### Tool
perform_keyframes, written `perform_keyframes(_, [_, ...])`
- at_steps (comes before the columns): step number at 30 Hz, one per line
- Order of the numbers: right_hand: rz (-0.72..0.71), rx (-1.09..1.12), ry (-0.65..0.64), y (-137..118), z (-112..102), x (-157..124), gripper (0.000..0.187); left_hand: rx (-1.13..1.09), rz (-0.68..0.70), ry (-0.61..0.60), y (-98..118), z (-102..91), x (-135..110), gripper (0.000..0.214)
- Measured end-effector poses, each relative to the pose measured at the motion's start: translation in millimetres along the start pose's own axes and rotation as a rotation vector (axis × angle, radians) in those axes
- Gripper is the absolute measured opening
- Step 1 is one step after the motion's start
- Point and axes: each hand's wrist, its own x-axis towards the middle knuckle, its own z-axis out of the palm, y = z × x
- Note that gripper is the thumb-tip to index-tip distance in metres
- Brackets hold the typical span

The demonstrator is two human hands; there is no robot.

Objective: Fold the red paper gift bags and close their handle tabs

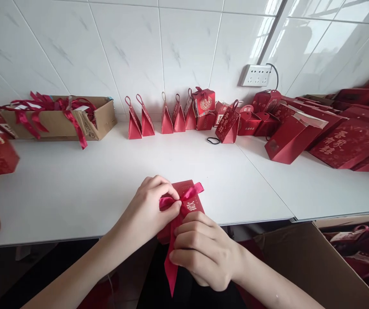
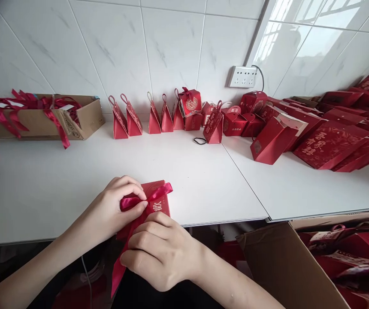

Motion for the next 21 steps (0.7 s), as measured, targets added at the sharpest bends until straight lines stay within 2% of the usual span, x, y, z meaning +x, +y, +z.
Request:
perform_keyframes(7, [-0.028, 0.029, 0.003, 3.0, -0.1, 1.0, 0.03, -0.021, -0.03, 0.063, -0.2, 5.7, -1.6, 0.015])
perform_keyframes(17, [-0.045, 0.086, 0.0, -1.4, -2.2, -0.5, 0.028, -0.037, -0.052, 0.06, 2.0, 5.6, -0.5, 0.015])
perform_keyframes(21, [-0.019, 0.062, -0.051, -5.1, -6.0, -2.5, 0.031, -0.019, -0.044, 0.055, 2.6, 6.5, -1.0, 0.014])
